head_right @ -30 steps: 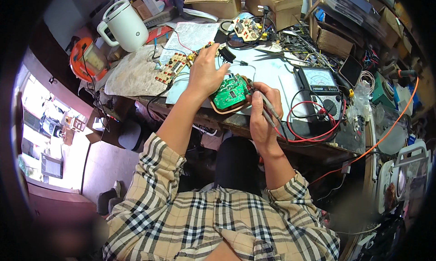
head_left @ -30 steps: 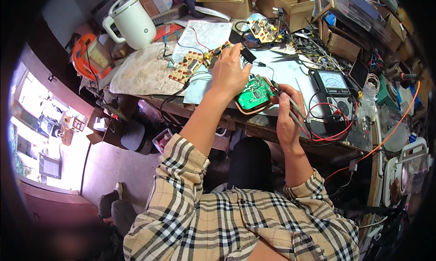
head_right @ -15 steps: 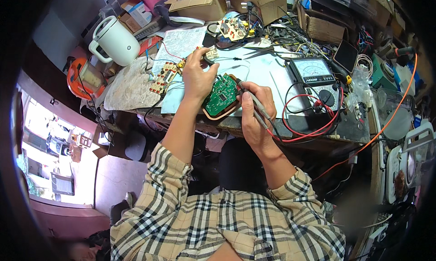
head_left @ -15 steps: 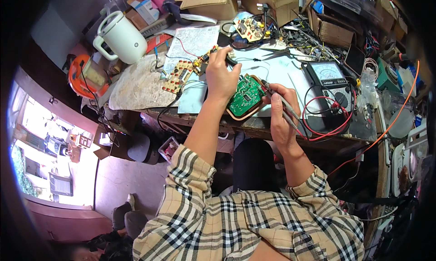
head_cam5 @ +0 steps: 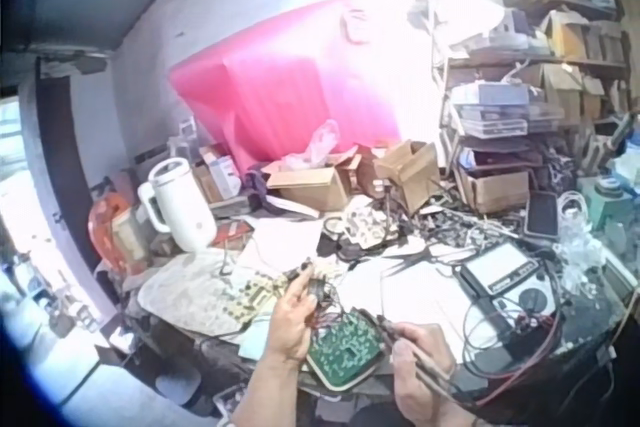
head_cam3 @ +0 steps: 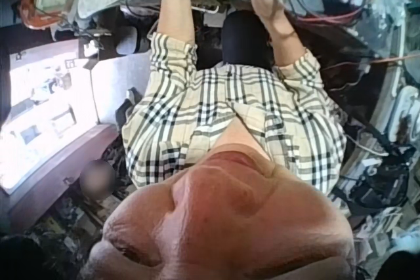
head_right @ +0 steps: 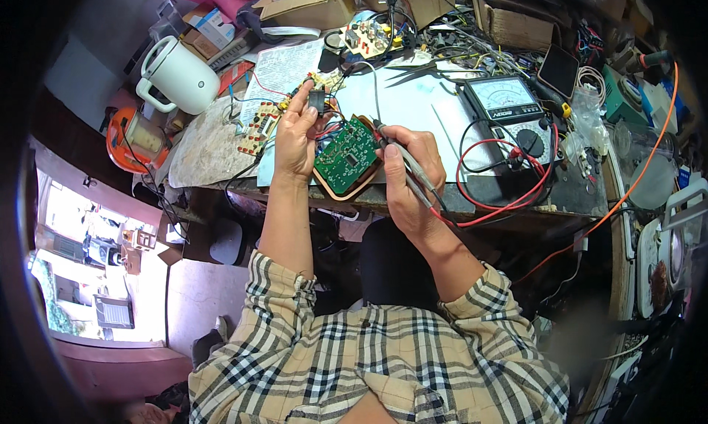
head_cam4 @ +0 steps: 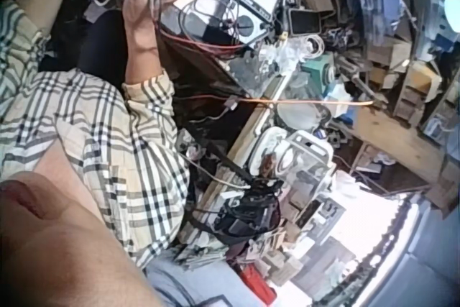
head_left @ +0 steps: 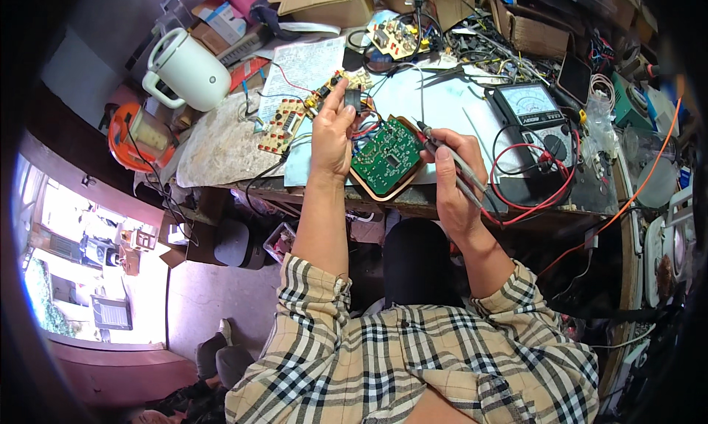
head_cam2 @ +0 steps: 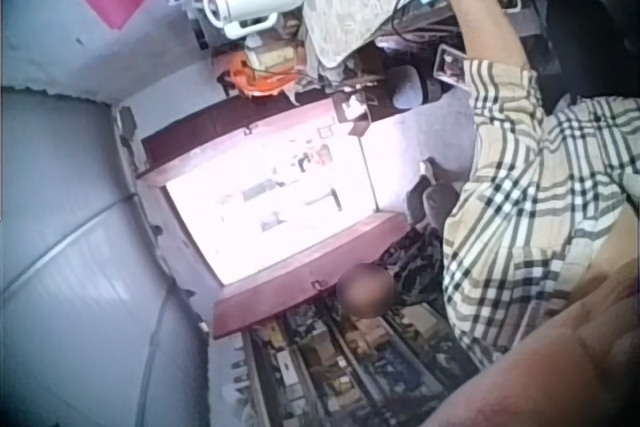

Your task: The person sits on the floor and uses a multimeter to test points on a small circuit board. They then retrieve a larger green circuit board from under the table, connect wires, and continue testing with the multimeter.

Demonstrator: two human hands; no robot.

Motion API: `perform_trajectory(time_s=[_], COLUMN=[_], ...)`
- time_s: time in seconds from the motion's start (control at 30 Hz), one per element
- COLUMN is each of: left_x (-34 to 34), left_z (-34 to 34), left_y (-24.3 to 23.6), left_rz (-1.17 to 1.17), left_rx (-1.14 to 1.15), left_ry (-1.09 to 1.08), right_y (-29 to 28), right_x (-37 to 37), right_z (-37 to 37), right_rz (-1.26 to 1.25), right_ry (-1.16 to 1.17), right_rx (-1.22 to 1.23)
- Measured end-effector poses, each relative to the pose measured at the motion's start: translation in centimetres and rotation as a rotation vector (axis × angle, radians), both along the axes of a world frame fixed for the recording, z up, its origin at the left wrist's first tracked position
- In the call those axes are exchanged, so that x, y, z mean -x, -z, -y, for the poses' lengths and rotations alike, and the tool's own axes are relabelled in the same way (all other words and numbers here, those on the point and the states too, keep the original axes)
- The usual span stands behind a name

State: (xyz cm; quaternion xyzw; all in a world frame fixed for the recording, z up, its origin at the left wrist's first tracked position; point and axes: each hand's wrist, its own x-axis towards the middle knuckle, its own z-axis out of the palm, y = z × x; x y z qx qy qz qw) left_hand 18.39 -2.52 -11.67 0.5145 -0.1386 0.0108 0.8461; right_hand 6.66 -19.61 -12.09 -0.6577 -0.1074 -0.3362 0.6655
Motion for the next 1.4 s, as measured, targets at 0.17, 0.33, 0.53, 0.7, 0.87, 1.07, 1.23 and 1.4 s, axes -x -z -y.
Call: perform_trajectory(time_s=[0.17, 0.33, 0.53, 0.7, 0.87, 1.07, 1.23, 1.4], left_x=[0.0, 0.0, -0.3, -0.5, -0.6, -0.4, 0.0, 0.8], left_z=[-0.2, 0.0, -0.3, -0.2, -0.2, -0.1, 0.1, 0.1], left_y=[0.0, 0.0, 0.7, 1.0, 1.2, 1.0, 0.8, 0.5], left_rz=[0.020, 0.018, 0.000, -0.010, -0.011, -0.013, 0.008, 0.077], left_rx=[0.010, 0.017, -0.032, 0.005, 0.025, 0.001, 0.009, -0.053], left_ry=[0.026, 0.024, -0.021, -0.028, -0.034, -0.064, -0.058, -0.067], right_y=[0.0, 0.0, -0.1, -0.1, -0.1, -0.1, 0.2, 0.1], right_x=[-0.1, 0.0, 0.0, 0.0, 0.1, 0.0, -0.1, -0.2], right_z=[0.1, 0.1, 0.1, 0.1, 0.0, -0.1, 0.0, 0.0], right_rz=[0.025, 0.019, 0.001, 0.003, -0.001, 0.004, 0.005, 0.012], right_ry=[0.015, 0.021, 0.014, 0.005, 0.006, 0.008, 0.021, 0.023], right_rx=[0.025, 0.036, 0.029, 0.030, 0.029, 0.010, 0.033, 0.048])
